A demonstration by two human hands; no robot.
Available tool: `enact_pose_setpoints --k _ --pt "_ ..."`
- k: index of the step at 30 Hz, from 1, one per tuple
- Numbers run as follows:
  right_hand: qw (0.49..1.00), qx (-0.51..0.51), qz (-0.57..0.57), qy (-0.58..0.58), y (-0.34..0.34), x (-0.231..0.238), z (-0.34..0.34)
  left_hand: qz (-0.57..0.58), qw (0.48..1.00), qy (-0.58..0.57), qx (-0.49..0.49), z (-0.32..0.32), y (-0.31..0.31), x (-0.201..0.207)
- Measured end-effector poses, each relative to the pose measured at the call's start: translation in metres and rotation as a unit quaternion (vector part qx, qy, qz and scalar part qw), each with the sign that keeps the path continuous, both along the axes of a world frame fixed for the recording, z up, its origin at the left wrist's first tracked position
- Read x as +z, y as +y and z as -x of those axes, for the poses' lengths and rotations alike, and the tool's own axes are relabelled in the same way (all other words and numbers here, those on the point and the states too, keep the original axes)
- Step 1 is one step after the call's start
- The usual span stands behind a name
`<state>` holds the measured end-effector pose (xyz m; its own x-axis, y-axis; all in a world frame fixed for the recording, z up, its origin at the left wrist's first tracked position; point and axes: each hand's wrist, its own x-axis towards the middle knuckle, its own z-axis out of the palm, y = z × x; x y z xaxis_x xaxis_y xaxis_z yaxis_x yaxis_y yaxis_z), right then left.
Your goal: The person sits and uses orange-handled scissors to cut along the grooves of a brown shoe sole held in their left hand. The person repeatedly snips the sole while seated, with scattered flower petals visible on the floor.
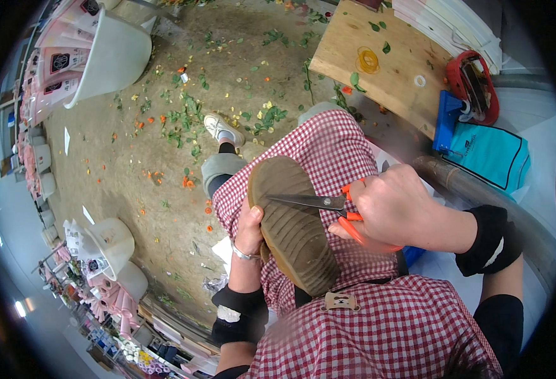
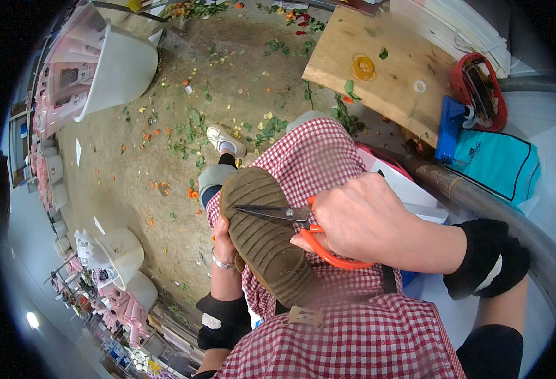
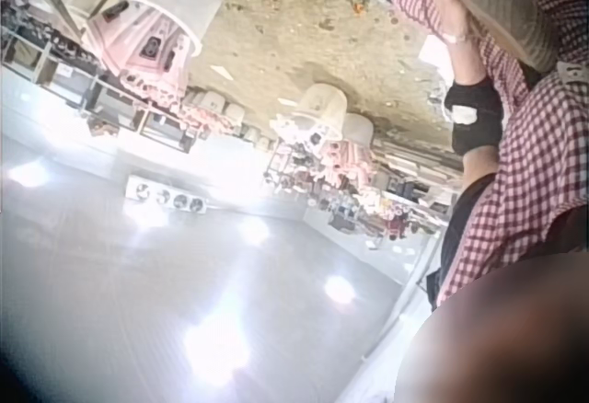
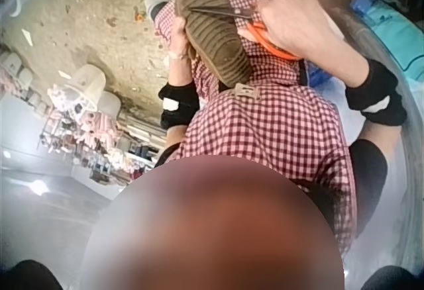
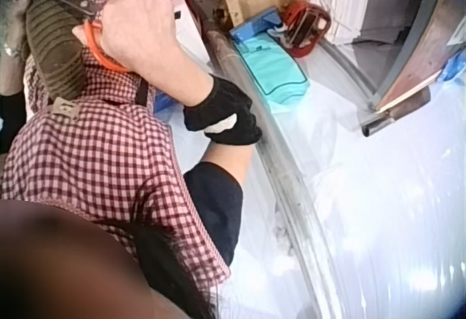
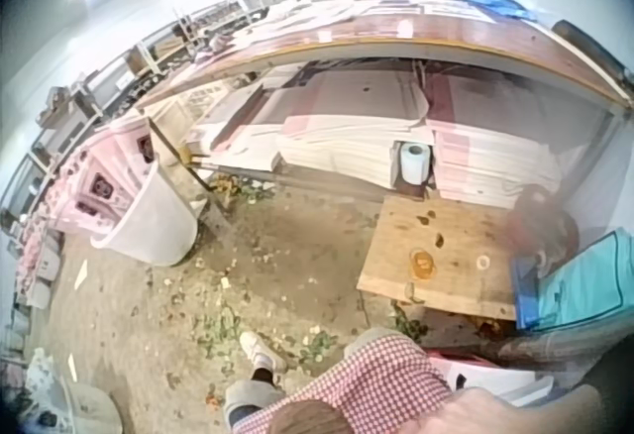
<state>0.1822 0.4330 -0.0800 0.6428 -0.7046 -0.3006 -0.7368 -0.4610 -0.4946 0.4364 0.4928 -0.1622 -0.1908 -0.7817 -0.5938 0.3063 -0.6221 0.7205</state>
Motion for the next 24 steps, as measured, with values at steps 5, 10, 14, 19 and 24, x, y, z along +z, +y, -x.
enact_pose_setpoints --k 5,10,14,19,24 --pt "0.999 -0.010 0.015 -0.049 0.002 -0.008 -0.002 0.004 1.000 -0.006 0.000 0.000 0.001 -0.001" --pt "0.973 0.038 -0.195 -0.114 -0.001 -0.020 0.003 0.017 1.000 0.021 -0.002 -0.013 0.014 -0.018" --pt "0.957 -0.008 -0.245 -0.153 0.000 -0.022 0.007 -0.012 0.999 0.049 -0.015 -0.027 0.021 -0.029" --pt "0.984 -0.024 -0.162 -0.074 0.000 -0.020 0.009 -0.010 0.999 0.003 -0.032 -0.022 0.020 -0.022" --pt "0.992 -0.017 -0.110 -0.052 -0.004 -0.013 0.009 0.002 1.000 0.005 -0.015 -0.012 0.016 -0.010"
